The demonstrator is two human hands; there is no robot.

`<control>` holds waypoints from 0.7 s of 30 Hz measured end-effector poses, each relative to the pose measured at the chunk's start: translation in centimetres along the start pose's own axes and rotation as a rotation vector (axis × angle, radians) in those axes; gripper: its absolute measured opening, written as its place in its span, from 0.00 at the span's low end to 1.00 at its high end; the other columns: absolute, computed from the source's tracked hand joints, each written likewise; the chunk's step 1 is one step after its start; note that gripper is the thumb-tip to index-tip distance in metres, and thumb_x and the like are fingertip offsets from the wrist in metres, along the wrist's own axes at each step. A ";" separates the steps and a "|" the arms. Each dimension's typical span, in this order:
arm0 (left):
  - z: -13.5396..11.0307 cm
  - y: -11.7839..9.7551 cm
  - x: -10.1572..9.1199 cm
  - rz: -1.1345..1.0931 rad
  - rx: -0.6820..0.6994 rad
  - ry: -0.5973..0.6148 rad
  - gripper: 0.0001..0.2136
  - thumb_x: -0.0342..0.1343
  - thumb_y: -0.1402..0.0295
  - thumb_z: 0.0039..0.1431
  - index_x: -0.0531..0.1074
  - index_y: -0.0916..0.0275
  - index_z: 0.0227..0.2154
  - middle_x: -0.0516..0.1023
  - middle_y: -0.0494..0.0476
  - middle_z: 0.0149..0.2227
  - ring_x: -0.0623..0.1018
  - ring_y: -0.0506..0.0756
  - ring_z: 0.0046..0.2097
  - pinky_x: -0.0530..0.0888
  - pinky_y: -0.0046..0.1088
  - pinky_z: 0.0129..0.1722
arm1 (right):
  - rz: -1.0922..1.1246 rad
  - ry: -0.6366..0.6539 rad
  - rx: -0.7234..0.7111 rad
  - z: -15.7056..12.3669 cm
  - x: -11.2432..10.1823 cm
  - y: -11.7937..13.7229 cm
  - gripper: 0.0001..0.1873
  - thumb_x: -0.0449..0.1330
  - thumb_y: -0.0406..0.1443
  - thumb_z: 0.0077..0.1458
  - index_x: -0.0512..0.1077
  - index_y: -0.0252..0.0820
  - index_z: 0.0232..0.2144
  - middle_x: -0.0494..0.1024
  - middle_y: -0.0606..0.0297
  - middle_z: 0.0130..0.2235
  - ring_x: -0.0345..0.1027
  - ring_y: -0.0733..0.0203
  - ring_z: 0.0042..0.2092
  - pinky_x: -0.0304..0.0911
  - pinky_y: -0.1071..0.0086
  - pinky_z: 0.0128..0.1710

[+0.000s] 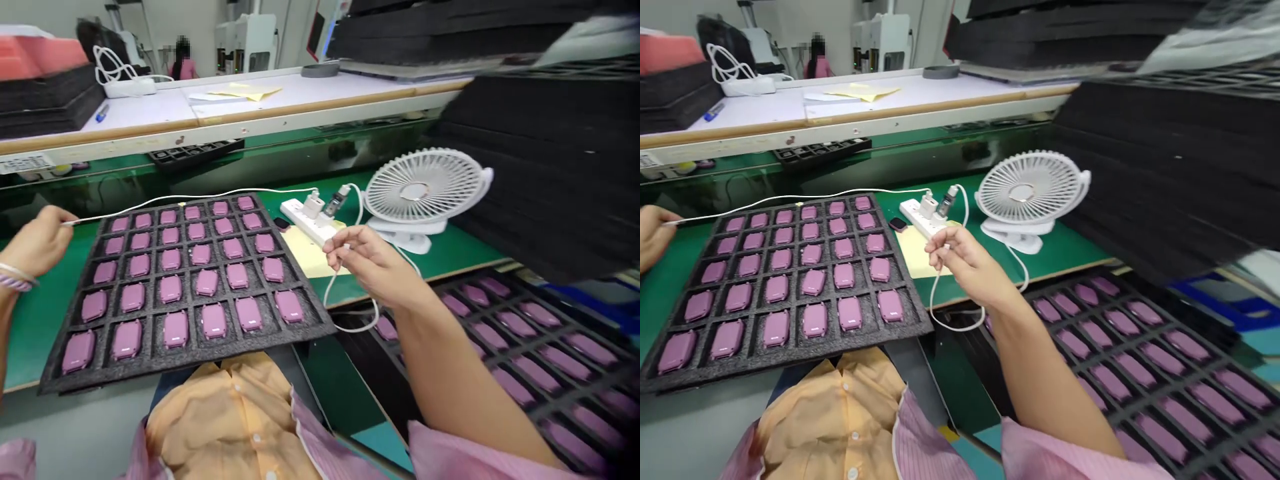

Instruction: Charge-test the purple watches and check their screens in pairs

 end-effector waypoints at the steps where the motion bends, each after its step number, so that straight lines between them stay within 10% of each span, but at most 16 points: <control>1: 0.5 -0.2 0.7 0.021 -0.014 0.042 0.25 0.38 0.59 0.70 0.70 0.71 0.57 0.77 0.62 0.42 0.78 0.62 0.46 0.77 0.44 0.54 | -0.057 0.033 0.001 0.7 0.0 -0.8 0.16 0.64 0.45 0.61 0.65 0.46 0.45 0.76 0.59 0.40 0.66 0.57 0.30 0.66 0.65 0.30; 9: 2.1 -2.4 4.5 -0.034 0.177 0.105 0.18 0.46 0.66 0.65 0.79 0.67 0.44 0.78 0.66 0.47 0.77 0.62 0.52 0.72 0.40 0.61 | -0.654 0.223 -0.078 6.1 0.4 -5.6 0.16 0.55 0.51 0.66 0.73 0.49 0.43 0.78 0.46 0.44 0.74 0.33 0.47 0.70 0.43 0.47; 16: 5.4 -4.7 6.0 -0.127 0.227 0.072 0.17 0.48 0.64 0.64 0.79 0.64 0.45 0.81 0.66 0.47 0.79 0.63 0.51 0.74 0.40 0.59 | -0.704 0.301 0.079 13.1 1.4 -9.6 0.23 0.62 0.47 0.59 0.77 0.43 0.53 0.79 0.57 0.31 0.75 0.41 0.31 0.70 0.55 0.30; 21: 5.8 -4.8 6.6 -0.122 0.160 0.153 0.18 0.50 0.65 0.63 0.78 0.69 0.48 0.82 0.66 0.49 0.79 0.62 0.50 0.74 0.39 0.58 | -0.744 0.113 0.110 17.0 1.5 -8.3 0.05 0.69 0.37 0.58 0.80 0.42 0.32 0.81 0.61 0.31 0.78 0.46 0.37 0.71 0.62 0.39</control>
Point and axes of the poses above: each hand's wrist, its own z-axis towards the middle knuckle, its own x-axis out of the palm, y = z × x, the point moved 10 cm from there along z, towards the middle knuckle
